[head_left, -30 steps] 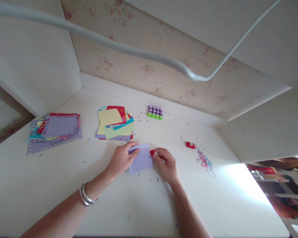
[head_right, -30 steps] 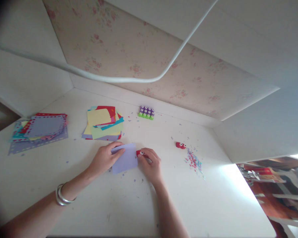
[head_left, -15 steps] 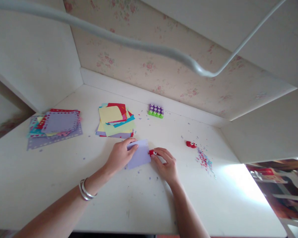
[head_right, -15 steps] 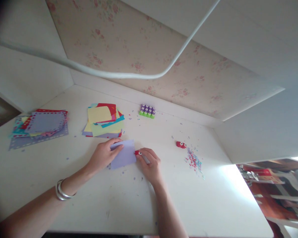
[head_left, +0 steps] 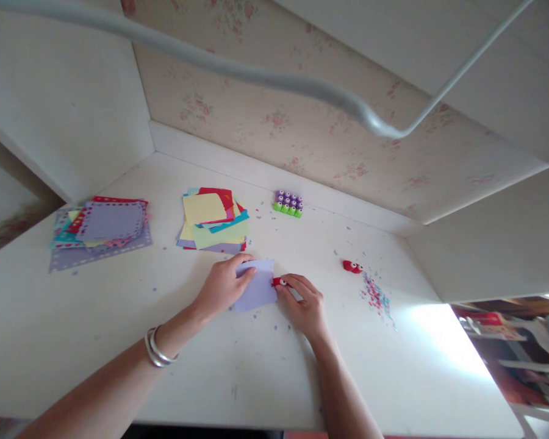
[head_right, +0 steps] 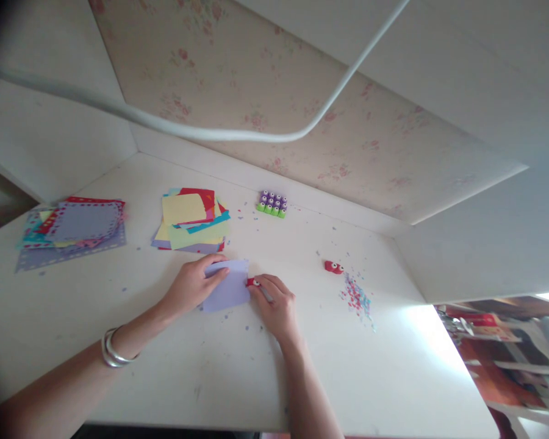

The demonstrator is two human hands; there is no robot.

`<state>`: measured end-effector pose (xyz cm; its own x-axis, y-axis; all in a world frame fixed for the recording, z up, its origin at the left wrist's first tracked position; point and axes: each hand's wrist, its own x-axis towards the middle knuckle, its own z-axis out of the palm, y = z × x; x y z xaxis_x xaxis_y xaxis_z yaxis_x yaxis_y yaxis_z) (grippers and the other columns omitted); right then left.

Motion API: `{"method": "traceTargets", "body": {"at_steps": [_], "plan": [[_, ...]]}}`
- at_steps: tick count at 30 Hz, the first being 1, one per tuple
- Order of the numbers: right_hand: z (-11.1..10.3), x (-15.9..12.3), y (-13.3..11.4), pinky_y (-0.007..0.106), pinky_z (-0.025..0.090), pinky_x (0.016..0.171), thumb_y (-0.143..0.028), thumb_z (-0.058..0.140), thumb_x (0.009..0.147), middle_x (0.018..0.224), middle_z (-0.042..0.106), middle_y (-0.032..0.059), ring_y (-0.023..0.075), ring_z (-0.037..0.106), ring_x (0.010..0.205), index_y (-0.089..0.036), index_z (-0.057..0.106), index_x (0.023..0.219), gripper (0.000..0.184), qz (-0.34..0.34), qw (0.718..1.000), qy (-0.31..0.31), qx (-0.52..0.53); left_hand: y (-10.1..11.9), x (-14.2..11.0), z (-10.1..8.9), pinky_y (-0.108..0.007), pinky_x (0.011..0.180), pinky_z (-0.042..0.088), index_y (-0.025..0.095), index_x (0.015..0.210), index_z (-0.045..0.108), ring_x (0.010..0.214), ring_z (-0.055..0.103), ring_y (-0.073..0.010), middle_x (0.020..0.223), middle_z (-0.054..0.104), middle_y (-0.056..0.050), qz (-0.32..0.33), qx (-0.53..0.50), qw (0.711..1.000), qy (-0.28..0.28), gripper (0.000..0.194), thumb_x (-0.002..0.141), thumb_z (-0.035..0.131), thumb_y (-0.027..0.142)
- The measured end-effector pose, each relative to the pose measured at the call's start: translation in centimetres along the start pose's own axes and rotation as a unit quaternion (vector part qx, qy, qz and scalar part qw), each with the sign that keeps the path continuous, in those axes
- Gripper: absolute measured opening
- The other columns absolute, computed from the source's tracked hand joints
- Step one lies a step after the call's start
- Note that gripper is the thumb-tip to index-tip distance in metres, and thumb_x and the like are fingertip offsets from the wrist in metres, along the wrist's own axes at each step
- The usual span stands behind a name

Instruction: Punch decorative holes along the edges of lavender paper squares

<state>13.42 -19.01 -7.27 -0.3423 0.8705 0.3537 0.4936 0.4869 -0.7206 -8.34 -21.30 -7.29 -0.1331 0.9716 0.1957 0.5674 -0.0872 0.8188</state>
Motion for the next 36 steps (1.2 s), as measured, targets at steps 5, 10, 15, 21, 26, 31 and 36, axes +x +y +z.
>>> {"method": "traceTargets", "body": {"at_steps": [5,10,15,21,26,31,36], "plan": [[0.1,-0.2,0.2,0.036,0.060,0.080,-0.028,0.064,0.088,0.100,0.071,0.0056,0.0217,0.068,0.092,-0.029,0.074,0.101,0.016,-0.034,0.999,-0.011,-0.008,-0.1,0.0,-0.1,-0.028,0.087,0.052,0.023,0.106,0.064,0.095,0.070,-0.0191,0.104,0.074,-0.001,0.016,0.009,1.000,0.004,0.021,0.088,0.056,0.032],[0.0,-0.5,0.4,0.037,0.061,0.080,-0.026,0.066,0.086,0.102,0.072,0.0053,0.0219,0.068,0.092,-0.029,0.074,0.103,0.019,-0.046,0.999,-0.004,-0.021,-0.2,0.3,-0.6,-0.028,0.087,0.052,0.022,0.106,0.064,0.095,0.070,-0.0190,0.104,0.074,-0.002,-0.011,0.005,1.000,0.022,0.023,0.088,0.057,0.033],[0.0,-0.4,0.0,0.035,0.062,0.069,-0.029,0.067,0.085,0.100,0.072,0.0065,0.0222,0.069,0.088,-0.027,0.074,0.099,0.015,-0.012,1.000,0.016,0.002,-0.1,0.5,-0.9,-0.028,0.089,0.051,0.022,0.107,0.065,0.096,0.069,-0.0195,0.105,0.073,-0.002,-0.024,0.005,0.999,0.032,0.025,0.087,0.058,0.035],[0.0,-0.1,-0.1,0.032,0.061,0.071,-0.029,0.068,0.085,0.098,0.071,0.0065,0.0193,0.068,0.085,-0.025,0.074,0.097,0.014,0.022,0.998,0.036,0.042,0.2,0.5,-1.2,-0.028,0.088,0.052,0.022,0.108,0.065,0.094,0.070,-0.0200,0.105,0.073,-0.001,-0.034,0.011,0.998,0.049,0.026,0.088,0.057,0.038],[0.1,-0.1,-0.1,0.030,0.061,0.069,-0.029,0.068,0.085,0.097,0.071,0.0065,0.0183,0.068,0.085,-0.023,0.074,0.096,0.013,0.045,0.997,0.033,0.058,0.3,0.3,-1.1,-0.026,0.083,0.053,0.022,0.105,0.065,0.089,0.071,-0.0186,0.100,0.074,-0.001,0.002,0.016,0.998,0.063,0.022,0.088,0.057,0.034],[0.2,-0.1,-0.1,0.030,0.060,0.071,-0.026,0.067,0.086,0.098,0.070,0.0059,0.0176,0.067,0.087,-0.023,0.073,0.097,0.013,0.028,0.998,0.022,0.060,0.2,0.2,-0.8,-0.025,0.080,0.053,0.021,0.104,0.064,0.086,0.071,-0.0176,0.098,0.075,-0.001,0.031,0.027,0.997,0.071,0.019,0.088,0.058,0.031],[0.5,-0.5,0.1,0.027,0.060,0.064,-0.024,0.068,0.085,0.100,0.070,0.0054,0.0169,0.068,0.084,-0.024,0.072,0.099,0.015,0.003,0.999,0.023,0.027,0.0,0.0,-0.6,-0.025,0.081,0.053,0.022,0.104,0.064,0.086,0.071,-0.0170,0.099,0.074,0.000,0.052,0.031,0.996,0.067,0.018,0.090,0.057,0.030]]}}
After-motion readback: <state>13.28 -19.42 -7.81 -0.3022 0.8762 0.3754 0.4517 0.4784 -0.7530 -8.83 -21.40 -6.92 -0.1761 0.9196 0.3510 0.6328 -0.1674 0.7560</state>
